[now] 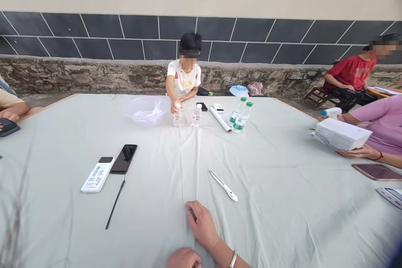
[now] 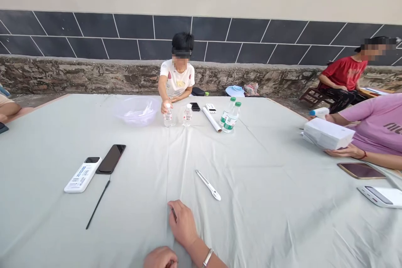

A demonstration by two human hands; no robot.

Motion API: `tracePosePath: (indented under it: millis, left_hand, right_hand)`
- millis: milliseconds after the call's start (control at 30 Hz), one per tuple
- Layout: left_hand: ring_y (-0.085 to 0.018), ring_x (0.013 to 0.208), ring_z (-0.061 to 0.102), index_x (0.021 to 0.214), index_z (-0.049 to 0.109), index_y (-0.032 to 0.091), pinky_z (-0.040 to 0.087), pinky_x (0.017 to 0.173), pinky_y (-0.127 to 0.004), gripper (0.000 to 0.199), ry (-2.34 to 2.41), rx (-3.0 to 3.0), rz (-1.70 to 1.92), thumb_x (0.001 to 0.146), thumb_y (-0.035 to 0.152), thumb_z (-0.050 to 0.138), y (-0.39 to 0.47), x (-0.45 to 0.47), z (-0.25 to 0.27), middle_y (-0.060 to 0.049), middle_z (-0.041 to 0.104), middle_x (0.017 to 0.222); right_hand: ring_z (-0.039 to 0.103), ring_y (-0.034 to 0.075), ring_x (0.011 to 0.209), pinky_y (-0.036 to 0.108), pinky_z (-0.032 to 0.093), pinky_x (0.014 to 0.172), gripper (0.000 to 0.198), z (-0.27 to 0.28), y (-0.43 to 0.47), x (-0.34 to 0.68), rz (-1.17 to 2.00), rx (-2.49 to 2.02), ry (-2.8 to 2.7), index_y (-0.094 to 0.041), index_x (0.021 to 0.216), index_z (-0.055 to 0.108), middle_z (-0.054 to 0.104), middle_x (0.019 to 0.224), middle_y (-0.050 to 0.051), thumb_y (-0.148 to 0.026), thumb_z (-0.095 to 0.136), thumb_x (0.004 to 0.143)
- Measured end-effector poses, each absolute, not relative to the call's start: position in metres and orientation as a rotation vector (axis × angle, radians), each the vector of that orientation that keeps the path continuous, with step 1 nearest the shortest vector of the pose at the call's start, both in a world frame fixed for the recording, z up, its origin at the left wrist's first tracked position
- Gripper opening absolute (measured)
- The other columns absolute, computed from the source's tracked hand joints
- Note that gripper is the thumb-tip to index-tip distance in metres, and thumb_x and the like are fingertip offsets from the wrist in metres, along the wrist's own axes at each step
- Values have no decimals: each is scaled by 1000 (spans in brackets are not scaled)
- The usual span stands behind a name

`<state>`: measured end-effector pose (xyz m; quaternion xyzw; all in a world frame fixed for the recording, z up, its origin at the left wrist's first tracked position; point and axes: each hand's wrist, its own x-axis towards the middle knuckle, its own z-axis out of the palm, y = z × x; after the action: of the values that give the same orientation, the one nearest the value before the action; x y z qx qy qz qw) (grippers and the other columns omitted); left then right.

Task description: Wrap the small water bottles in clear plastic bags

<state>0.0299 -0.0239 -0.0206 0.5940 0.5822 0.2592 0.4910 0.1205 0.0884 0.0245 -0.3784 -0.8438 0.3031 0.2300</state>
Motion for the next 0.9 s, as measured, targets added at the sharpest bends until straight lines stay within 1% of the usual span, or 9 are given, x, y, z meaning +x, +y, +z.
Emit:
tracePosePath:
  millis: [100, 167, 333, 433, 533, 633, 767, 833, 900]
  left_hand:
    - [-30, 77, 58, 63, 64, 29, 39, 68, -44, 7, 1674, 1473, 527, 62, 30, 58, -25, 46, -27, -11, 57, 66]
    - [-29, 75, 60, 63, 64, 28, 40, 67, -42, 8, 1700, 1540, 588, 60, 27, 57, -27, 48, -25, -11, 60, 67]
    - [-20, 61, 56, 70, 63, 24, 41, 60, -32, 18, 1790, 1539, 843, 73, 20, 46, -28, 21, 15, -5, 63, 66]
    - [-19, 59, 55, 68, 61, 23, 41, 58, -31, 20, 1915, 1426, 942, 77, 20, 44, -16, -3, 41, -4, 62, 64]
    - [-18, 56, 54, 69, 61, 23, 41, 56, -31, 19, 1953, 1311, 1022, 78, 23, 45, 0, -19, 49, -3, 61, 61]
    - [-17, 56, 54, 69, 61, 23, 42, 54, -29, 18, 1938, 1303, 1047, 78, 21, 45, 12, -24, 42, -2, 62, 62]
    - [-14, 52, 51, 69, 60, 22, 37, 50, -26, 18, 1909, 1527, 907, 78, 17, 45, 16, -24, 28, -1, 58, 59]
    - [-13, 50, 49, 68, 58, 21, 35, 48, -24, 18, 1908, 1605, 908, 79, 17, 44, 15, -23, 21, 0, 55, 57]
    - [-12, 49, 48, 68, 56, 21, 33, 47, -23, 17, 1915, 1663, 952, 79, 15, 44, 14, -22, 14, 1, 53, 56]
  right_hand:
    - [65, 27, 72, 43, 53, 65, 33, 23, 90, 116, 778, -1032, -2295, -38, 92, 57, 62, 79, 2, -18, 39, 73]
    - [64, 25, 72, 40, 52, 65, 31, 19, 90, 116, 755, -1023, -2293, -34, 88, 58, 62, 79, 2, -15, 37, 75]
    - [63, 22, 69, 36, 50, 64, 27, 14, 93, 114, 778, -1087, -2240, -28, 88, 58, 63, 80, 2, -12, 40, 77]
    - [61, 19, 66, 34, 49, 66, 27, 19, 111, 97, 811, -1050, -2238, -25, 94, 59, 63, 85, 4, -13, 41, 78]
    - [59, 15, 68, 32, 49, 72, 29, 24, 149, 65, 849, -1040, -2169, -20, 102, 59, 62, 93, 5, -14, 44, 77]
    - [58, 15, 73, 32, 48, 78, 37, 27, 209, 24, 909, -1199, -1978, -16, 111, 55, 59, 103, 8, -17, 48, 75]
    - [59, 17, 82, 35, 47, 85, 50, 28, 303, -31, 944, -1417, -1697, -15, 123, 47, 55, 116, 12, -25, 55, 75]
    - [59, 20, 92, 37, 46, 89, 63, 26, 348, -57, 965, -1416, -1636, -14, 129, 41, 51, 124, 15, -29, 61, 72]
    - [55, 24, 107, 39, 43, 94, 76, 21, 389, -82, 989, -1398, -1575, -13, 135, 34, 44, 133, 17, -33, 66, 69]
